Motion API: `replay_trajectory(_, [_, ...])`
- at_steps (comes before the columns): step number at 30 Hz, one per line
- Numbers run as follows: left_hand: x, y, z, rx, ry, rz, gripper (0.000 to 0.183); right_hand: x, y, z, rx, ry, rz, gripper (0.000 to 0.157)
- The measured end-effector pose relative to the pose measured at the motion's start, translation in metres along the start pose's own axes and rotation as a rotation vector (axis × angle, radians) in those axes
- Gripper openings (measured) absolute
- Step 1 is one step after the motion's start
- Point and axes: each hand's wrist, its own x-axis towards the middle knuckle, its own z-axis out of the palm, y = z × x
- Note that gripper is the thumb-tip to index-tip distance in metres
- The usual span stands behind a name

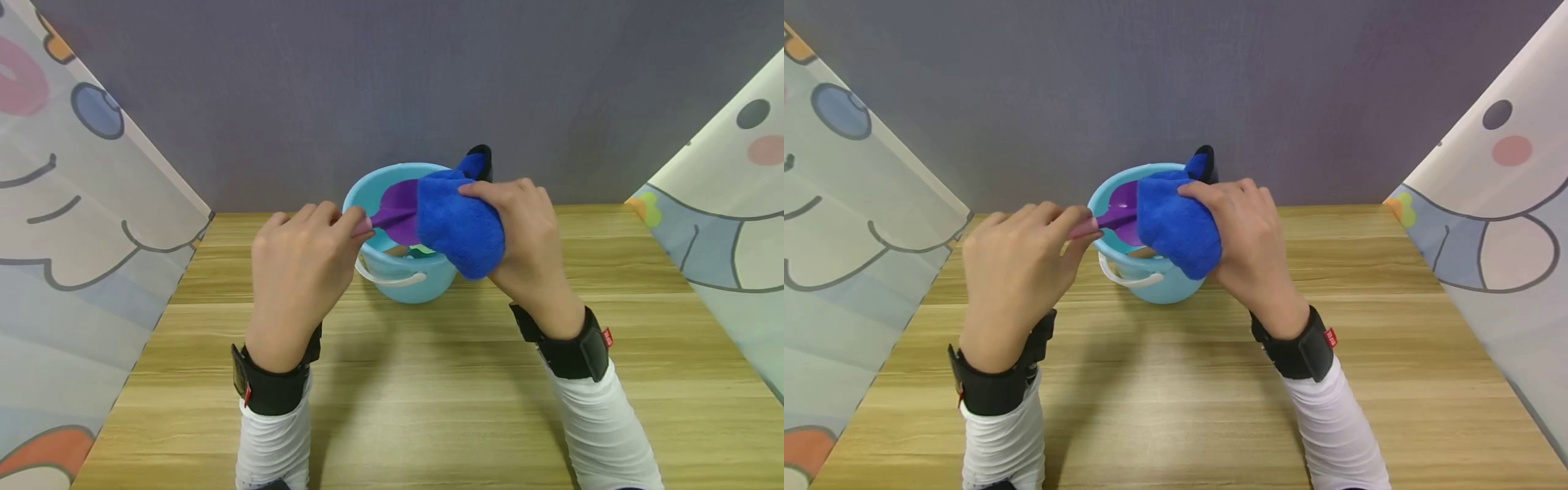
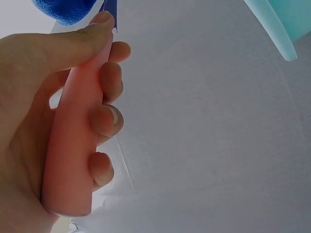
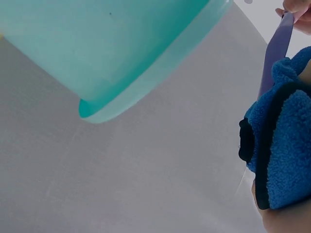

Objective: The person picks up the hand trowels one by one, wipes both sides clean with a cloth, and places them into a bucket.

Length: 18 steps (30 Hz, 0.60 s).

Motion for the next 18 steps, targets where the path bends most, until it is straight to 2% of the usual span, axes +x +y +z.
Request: replay_trajectory(18, [-0.0001,0.0022,-0.0005,0.0,0.01,0.0,0.03,0.0007,0.0081,-0.0051,-0.026,0.062,0.013,0.065])
